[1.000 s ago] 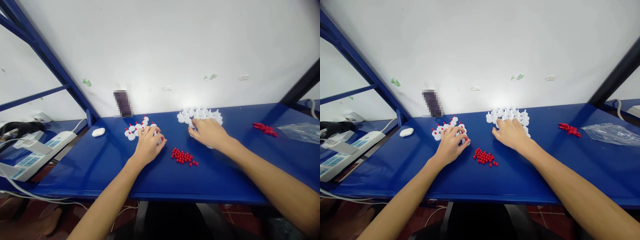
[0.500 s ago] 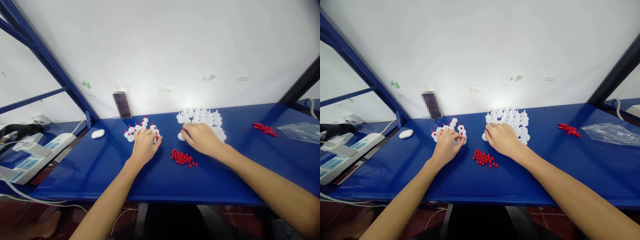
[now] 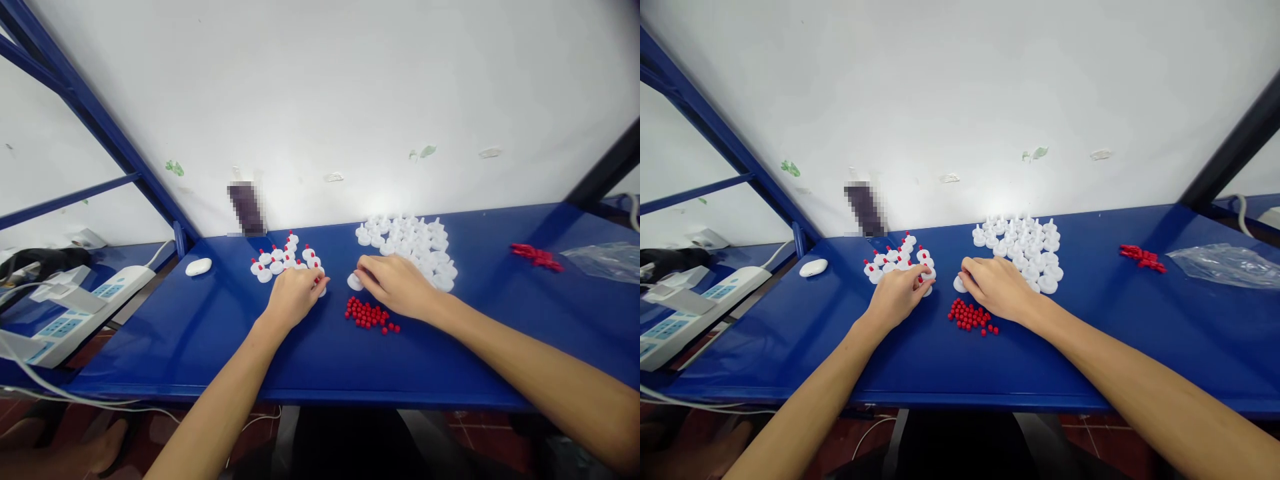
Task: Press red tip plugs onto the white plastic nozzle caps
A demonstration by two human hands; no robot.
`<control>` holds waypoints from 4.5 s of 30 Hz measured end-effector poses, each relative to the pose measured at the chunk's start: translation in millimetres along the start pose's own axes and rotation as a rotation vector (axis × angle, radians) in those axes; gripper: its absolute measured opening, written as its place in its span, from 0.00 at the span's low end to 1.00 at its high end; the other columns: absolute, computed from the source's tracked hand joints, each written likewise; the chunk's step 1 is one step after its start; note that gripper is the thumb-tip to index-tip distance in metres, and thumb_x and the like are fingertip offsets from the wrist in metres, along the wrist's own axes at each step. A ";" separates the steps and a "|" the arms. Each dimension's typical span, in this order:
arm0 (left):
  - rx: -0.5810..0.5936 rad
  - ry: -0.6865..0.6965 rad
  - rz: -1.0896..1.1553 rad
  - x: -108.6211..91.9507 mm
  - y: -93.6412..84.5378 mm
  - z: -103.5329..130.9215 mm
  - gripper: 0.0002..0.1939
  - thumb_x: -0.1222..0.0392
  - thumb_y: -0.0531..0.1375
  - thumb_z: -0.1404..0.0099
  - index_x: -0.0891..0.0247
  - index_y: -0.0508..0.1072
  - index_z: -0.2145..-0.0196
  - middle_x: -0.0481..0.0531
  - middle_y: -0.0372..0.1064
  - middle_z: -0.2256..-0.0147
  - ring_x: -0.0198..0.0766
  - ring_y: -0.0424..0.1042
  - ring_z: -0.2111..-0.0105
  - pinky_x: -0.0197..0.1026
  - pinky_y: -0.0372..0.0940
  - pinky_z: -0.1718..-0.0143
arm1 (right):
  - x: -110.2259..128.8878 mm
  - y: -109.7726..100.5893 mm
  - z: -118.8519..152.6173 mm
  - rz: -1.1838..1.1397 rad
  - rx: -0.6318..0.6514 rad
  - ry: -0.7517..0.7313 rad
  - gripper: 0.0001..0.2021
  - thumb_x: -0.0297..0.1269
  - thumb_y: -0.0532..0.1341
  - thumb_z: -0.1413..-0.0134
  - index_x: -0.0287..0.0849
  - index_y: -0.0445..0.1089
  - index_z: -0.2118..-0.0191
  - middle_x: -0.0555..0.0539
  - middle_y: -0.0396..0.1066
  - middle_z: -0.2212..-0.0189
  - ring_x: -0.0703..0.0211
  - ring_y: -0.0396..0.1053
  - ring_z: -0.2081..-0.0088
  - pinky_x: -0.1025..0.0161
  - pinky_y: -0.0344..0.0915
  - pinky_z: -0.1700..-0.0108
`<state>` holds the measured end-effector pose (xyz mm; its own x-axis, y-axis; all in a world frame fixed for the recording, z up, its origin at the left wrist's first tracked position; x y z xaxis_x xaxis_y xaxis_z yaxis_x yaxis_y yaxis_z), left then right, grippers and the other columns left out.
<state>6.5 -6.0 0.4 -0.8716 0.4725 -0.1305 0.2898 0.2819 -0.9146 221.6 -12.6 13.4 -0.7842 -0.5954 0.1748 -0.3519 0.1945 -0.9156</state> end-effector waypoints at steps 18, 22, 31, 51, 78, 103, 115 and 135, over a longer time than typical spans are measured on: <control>-0.081 0.146 0.624 -36.5 1.3 10.9 0.14 0.51 0.54 0.28 0.62 0.68 0.51 0.47 0.71 0.72 0.33 0.69 0.74 0.36 0.62 0.69 | 11.9 -0.1 5.3 -0.383 -0.321 -0.274 0.12 0.35 0.50 0.30 0.40 0.66 0.47 0.45 0.73 0.64 0.60 0.70 0.67 0.63 0.66 0.64; -0.146 -0.020 0.658 -27.9 2.3 13.2 0.15 0.50 0.49 0.26 0.62 0.66 0.53 0.40 0.61 0.81 0.31 0.60 0.82 0.34 0.54 0.77 | 1.3 1.5 3.9 -0.273 0.012 -0.178 0.19 0.35 0.50 0.31 0.44 0.61 0.38 0.43 0.74 0.54 0.53 0.73 0.58 0.57 0.68 0.57; 0.033 0.001 0.696 -29.0 6.8 14.0 0.15 0.48 0.48 0.25 0.62 0.64 0.54 0.40 0.62 0.81 0.29 0.60 0.84 0.33 0.52 0.79 | -13.8 -5.6 -0.8 -0.321 0.306 -0.315 0.13 0.29 0.54 0.34 0.44 0.74 0.52 0.47 0.72 0.59 0.59 0.71 0.60 0.61 0.65 0.57; 0.014 0.063 0.590 -28.4 4.5 12.5 0.15 0.51 0.45 0.25 0.62 0.65 0.58 0.45 0.65 0.74 0.34 0.63 0.75 0.38 0.54 0.70 | -7.7 -0.1 -0.8 -0.515 -0.192 -0.083 0.09 0.37 0.59 0.36 0.42 0.76 0.58 0.47 0.76 0.67 0.61 0.70 0.70 0.62 0.65 0.65; -0.036 0.096 0.661 -27.8 7.3 13.9 0.17 0.48 0.45 0.26 0.61 0.61 0.66 0.42 0.56 0.79 0.33 0.57 0.79 0.38 0.49 0.73 | 13.3 7.7 7.8 -0.809 -0.241 0.017 0.07 0.39 0.59 0.36 0.42 0.70 0.58 0.56 0.63 0.79 0.66 0.64 0.78 0.66 0.63 0.73; -0.040 0.036 0.775 -35.1 0.6 11.5 0.26 0.44 0.41 0.26 0.62 0.54 0.77 0.44 0.50 0.79 0.32 0.52 0.78 0.39 0.48 0.73 | 8.7 -8.0 8.3 -0.049 -0.297 -0.432 0.12 0.35 0.52 0.31 0.40 0.73 0.57 0.43 0.73 0.65 0.56 0.66 0.65 0.59 0.61 0.62; 0.000 0.048 0.753 -34.2 3.0 14.1 0.26 0.46 0.40 0.25 0.62 0.53 0.78 0.45 0.49 0.80 0.32 0.51 0.78 0.40 0.48 0.73 | 15.1 -9.1 9.1 -0.034 -0.180 -0.493 0.14 0.36 0.52 0.30 0.40 0.72 0.65 0.44 0.73 0.69 0.56 0.64 0.65 0.59 0.56 0.62; 0.102 0.099 0.908 -34.2 4.7 14.6 0.28 0.40 0.45 0.28 0.61 0.51 0.79 0.43 0.46 0.80 0.30 0.47 0.78 0.38 0.46 0.75 | 17.2 -7.4 9.7 0.087 -0.212 -0.564 0.18 0.37 0.47 0.27 0.40 0.69 0.67 0.49 0.66 0.74 0.61 0.57 0.72 0.61 0.50 0.67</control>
<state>31.9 -33.0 -5.1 -0.2869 0.5472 -0.7863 0.8064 -0.3051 -0.5066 215.7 -31.8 19.7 -0.4433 -0.8804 -0.1687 -0.4383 0.3770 -0.8159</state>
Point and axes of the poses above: each hand's wrist, its own z-axis away from the middle knuckle, its own y-axis out of the palm, x = y × z, the point moved 2 cm from there along -z, towards the middle knuckle
